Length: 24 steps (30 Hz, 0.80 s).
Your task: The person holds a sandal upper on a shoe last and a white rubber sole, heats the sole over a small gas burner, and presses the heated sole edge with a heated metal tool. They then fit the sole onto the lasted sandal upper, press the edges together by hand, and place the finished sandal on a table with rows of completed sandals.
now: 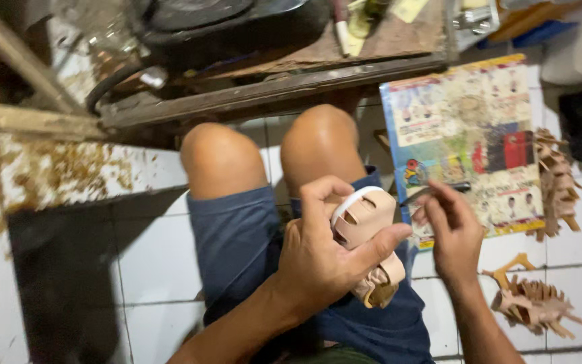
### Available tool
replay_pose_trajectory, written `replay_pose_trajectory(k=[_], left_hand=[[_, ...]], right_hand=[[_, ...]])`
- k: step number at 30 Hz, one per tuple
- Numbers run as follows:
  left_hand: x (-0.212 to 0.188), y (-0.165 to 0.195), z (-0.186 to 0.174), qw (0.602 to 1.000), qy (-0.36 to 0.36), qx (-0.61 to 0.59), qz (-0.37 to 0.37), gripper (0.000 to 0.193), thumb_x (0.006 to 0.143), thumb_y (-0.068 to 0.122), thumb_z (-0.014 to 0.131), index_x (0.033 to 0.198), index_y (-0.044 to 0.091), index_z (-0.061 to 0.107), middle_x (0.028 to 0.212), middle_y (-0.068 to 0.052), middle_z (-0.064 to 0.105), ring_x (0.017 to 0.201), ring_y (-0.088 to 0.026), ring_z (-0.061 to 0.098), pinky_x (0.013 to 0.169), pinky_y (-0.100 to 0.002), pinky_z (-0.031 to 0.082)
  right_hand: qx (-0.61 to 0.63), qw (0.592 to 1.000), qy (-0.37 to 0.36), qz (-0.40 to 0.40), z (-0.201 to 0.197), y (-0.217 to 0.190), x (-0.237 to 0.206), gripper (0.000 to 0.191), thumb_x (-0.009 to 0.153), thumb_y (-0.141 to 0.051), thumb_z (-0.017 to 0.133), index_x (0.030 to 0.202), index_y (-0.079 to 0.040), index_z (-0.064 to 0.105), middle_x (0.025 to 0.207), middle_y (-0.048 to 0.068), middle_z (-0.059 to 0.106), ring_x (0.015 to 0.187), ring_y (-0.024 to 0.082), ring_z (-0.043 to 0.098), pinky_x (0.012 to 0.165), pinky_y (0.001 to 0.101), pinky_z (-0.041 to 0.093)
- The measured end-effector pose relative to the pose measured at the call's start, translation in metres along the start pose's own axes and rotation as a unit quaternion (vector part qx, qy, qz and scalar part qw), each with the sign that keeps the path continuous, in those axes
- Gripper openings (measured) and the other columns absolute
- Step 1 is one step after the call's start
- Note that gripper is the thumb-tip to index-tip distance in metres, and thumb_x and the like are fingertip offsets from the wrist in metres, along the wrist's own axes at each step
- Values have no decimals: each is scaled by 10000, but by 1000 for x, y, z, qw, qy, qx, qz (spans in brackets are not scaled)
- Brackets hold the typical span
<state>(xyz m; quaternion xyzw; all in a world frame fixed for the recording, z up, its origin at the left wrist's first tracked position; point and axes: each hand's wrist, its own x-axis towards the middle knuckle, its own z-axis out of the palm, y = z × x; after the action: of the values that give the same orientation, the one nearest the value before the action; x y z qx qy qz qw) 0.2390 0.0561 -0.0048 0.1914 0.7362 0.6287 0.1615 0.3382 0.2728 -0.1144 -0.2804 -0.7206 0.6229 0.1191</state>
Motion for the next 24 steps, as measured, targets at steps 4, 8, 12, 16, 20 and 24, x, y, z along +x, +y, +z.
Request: replay_pose_trajectory(k=[4,8,12,16,20,24], left_hand=[[14,2,21,998,12,-24,-57,685,874,354,857,1233,14,383,941,-145,777,830,-198,824,681,-317,655],[17,-3,27,985,-33,-140,-94,763,895,265,808,1396,1,298,1140,-193,733,1023,-243,754,888,-357,602],[16,-14,27,981,-45,-187,9,828,943,98,716,1558,-20,174,1489,-261,458,1372,-326,496,1132,-440,449],[17,-30,23,957,-18,-286,-47,670,989,59,643,1544,-23,277,1544,-201,453,1419,-279,513,1124,-427,492],[13,-45,18,942,-56,-321,-75,465,1004,37,615,1432,-55,460,1407,-219,574,1281,-282,621,1021,-410,572],[9,-53,18,942,-53,-315,-99,388,1003,49,610,1365,-65,529,1314,-219,638,1164,-256,680,960,-392,602]], right_hand=[[-86,986,-5,-145,18,-64,-50,574,967,-339,663,1374,54,565,1194,132,651,1071,219,627,955,344,525],[-212,945,-20,-249,29,-88,-60,718,817,-384,795,1304,76,537,1228,157,595,1134,242,590,946,369,494],[-108,994,1,-31,0,-58,-14,428,908,-282,756,1199,23,682,1001,77,662,875,133,632,755,303,527],[-186,980,65,-22,-35,3,73,348,929,-307,747,1034,24,729,834,54,704,782,129,606,713,297,511],[-411,894,168,-62,-48,39,127,466,916,-412,796,1030,32,711,980,215,695,887,351,674,793,445,527],[-468,869,158,-37,-47,45,142,644,882,-473,797,1205,63,647,1137,258,678,1001,413,663,825,506,521]])
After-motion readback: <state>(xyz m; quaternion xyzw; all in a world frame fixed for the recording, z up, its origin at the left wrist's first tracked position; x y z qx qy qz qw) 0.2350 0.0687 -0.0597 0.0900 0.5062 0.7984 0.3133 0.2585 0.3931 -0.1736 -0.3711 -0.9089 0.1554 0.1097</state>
